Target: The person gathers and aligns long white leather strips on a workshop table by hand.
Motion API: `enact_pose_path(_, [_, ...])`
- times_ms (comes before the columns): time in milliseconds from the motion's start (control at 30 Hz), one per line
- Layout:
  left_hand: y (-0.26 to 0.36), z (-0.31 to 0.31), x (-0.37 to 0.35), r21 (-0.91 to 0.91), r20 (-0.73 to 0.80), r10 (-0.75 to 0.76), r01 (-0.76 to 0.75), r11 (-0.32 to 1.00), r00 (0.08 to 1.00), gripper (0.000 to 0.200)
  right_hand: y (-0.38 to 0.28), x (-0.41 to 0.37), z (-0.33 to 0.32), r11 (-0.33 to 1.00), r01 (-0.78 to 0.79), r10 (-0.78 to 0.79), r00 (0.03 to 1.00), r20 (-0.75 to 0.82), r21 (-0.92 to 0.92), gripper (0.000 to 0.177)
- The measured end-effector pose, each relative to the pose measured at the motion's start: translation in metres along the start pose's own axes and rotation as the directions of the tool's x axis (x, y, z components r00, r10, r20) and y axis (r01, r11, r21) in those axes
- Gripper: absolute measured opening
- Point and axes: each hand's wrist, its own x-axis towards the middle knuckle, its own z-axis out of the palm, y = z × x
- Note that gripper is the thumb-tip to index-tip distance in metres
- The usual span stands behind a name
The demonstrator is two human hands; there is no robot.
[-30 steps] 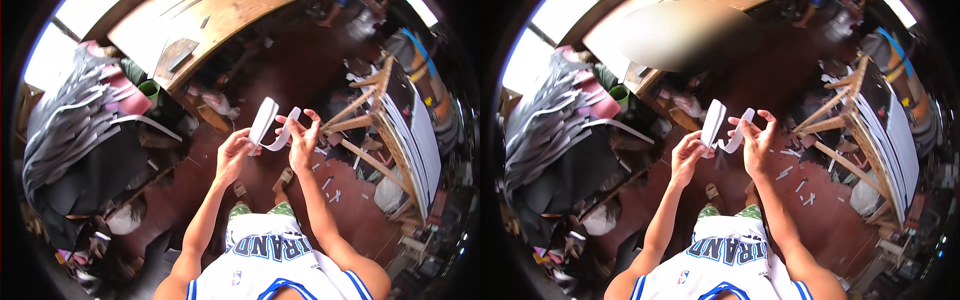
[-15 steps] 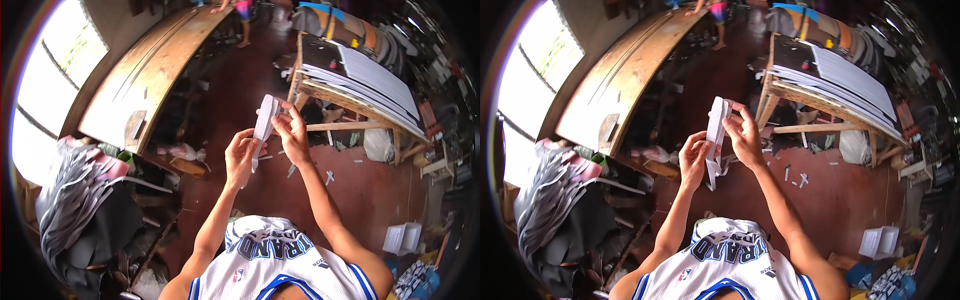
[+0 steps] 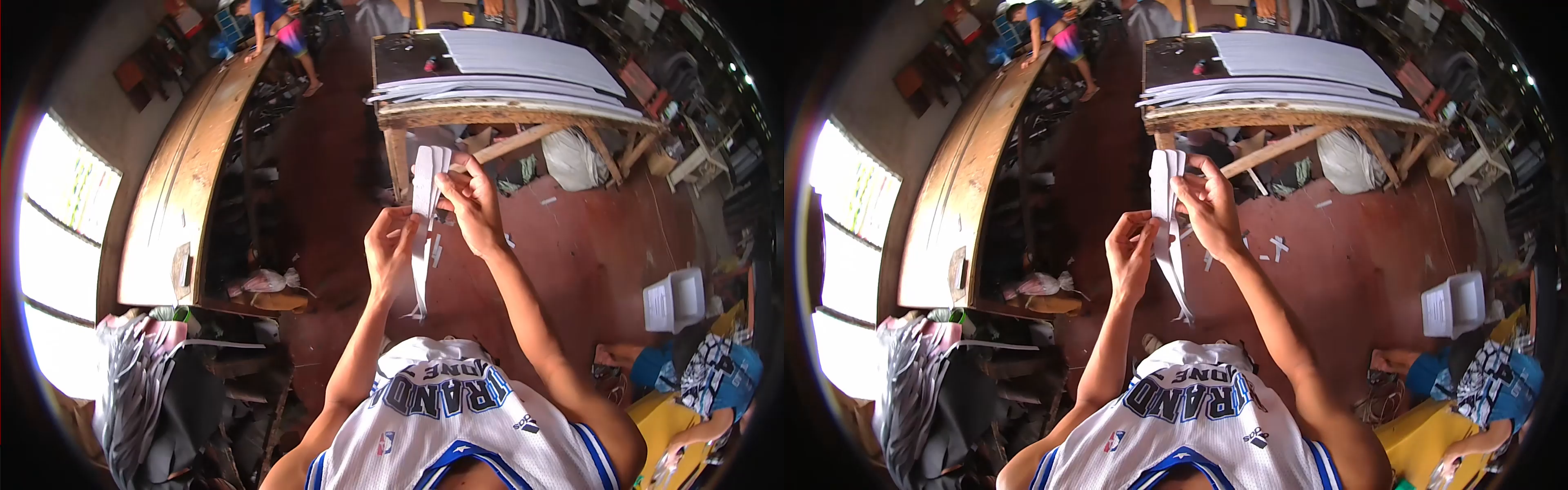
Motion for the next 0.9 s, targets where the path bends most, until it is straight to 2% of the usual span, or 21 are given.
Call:
enact_pose_path(33, [-0.003, 0.01, 0.0, 0.005, 0.021, -0.009, 0.009, 1.0, 1.0, 0.016, -0.006, -0.004, -0.01, 1.0, 0.003, -0.004, 0.999, -0.039, -0.027, 0.021])
enact_pose_path(100, [-0.01, 0.026, 0.004, 0.145, 0.053, 0.012, -0.019, 0.989, 0.999, 0.017, -0.02, -0.009, -0.029, 0.996, -0.003, -0.003, 0.998, -0.065, -0.084, 0.022])
enact_pose_path(133, [-0.009, 0.038, 0.004, 0.093, 0.079, 0.074, -0.082, 0.992, 0.994, 0.024, -0.023, -0.011, -0.039, 0.996, 0.0, -0.007, 0.996, -0.085, -0.085, 0.022])
enact_pose_path(167, [-0.01, 0.051, 0.005, 0.092, 0.099, 0.07, -0.079, 0.993, 0.993, 0.024, -0.027, -0.012, -0.049, 0.993, 0.021, -0.032, 0.995, -0.09, -0.117, 0.022])
enact_pose_path(233, [-0.013, 0.075, 0.01, 0.138, 0.087, 0.254, -0.264, 0.955, 0.963, 0.035, -0.036, -0.015, -0.068, 0.987, 0.05, -0.069, 0.99, -0.12, -0.153, 0.023])
enact_pose_path(267, [-0.025, 0.08, 0.018, 0.3, 0.154, 0.357, -0.387, 0.872, 0.921, 0.041, -0.044, -0.016, -0.077, 0.982, 0.037, -0.062, 0.989, -0.135, -0.183, 0.024])
enact_pose_path(367, [-0.024, 0.117, 0.023, 0.267, 0.194, 0.374, -0.416, 0.869, 0.907, 0.039, -0.062, -0.02, -0.102, 0.975, 0.062, -0.1, 0.98, -0.174, -0.214, 0.024])
enact_pose_path(433, [-0.022, 0.14, 0.024, 0.221, 0.217, 0.365, -0.41, 0.885, 0.905, 0.04, -0.071, -0.021, -0.12, 0.964, -0.014, -0.041, 0.978, -0.202, -0.266, 0.024])
enact_pose_path(467, [-0.023, 0.15, 0.026, 0.253, 0.225, 0.389, -0.439, 0.862, 0.893, 0.041, -0.074, -0.021, -0.129, 0.961, -0.008, -0.056, 0.973, -0.222, -0.277, 0.024])
enact_pose_path(567, [-0.027, 0.179, 0.036, 0.288, 0.244, 0.405, -0.465, 0.837, 0.881, 0.043, -0.078, -0.017, -0.153, 0.984, 0.077, -0.115, 0.964, -0.24, -0.163, 0.02])
enact_pose_path(600, [-0.031, 0.187, 0.042, 0.268, 0.256, 0.411, -0.473, 0.839, 0.875, 0.043, -0.09, -0.016, -0.152, 0.983, 0.058, -0.109, 0.945, -0.308, -0.173, 0.017])
enact_pose_path(700, [-0.04, 0.212, 0.062, 0.221, 0.296, 0.403, -0.473, 0.853, 0.866, 0.041, -0.091, -0.005, -0.186, 0.944, 0.077, -0.18, 0.935, -0.305, -0.322, 0.016])
enact_pose_path(800, [-0.045, 0.239, 0.09, 0.078, 0.333, 0.374, -0.42, 0.904, 0.866, 0.034, -0.101, 0.012, -0.214, 0.939, 0.1, -0.213, 0.92, -0.328, -0.33, 0.015])
enact_pose_path(900, [-0.056, 0.273, 0.123, 0.032, 0.329, 0.411, -0.445, 0.895, 0.85, 0.033, -0.112, 0.037, -0.236, 0.911, 0.131, -0.269, 0.907, -0.324, -0.392, 0.015])
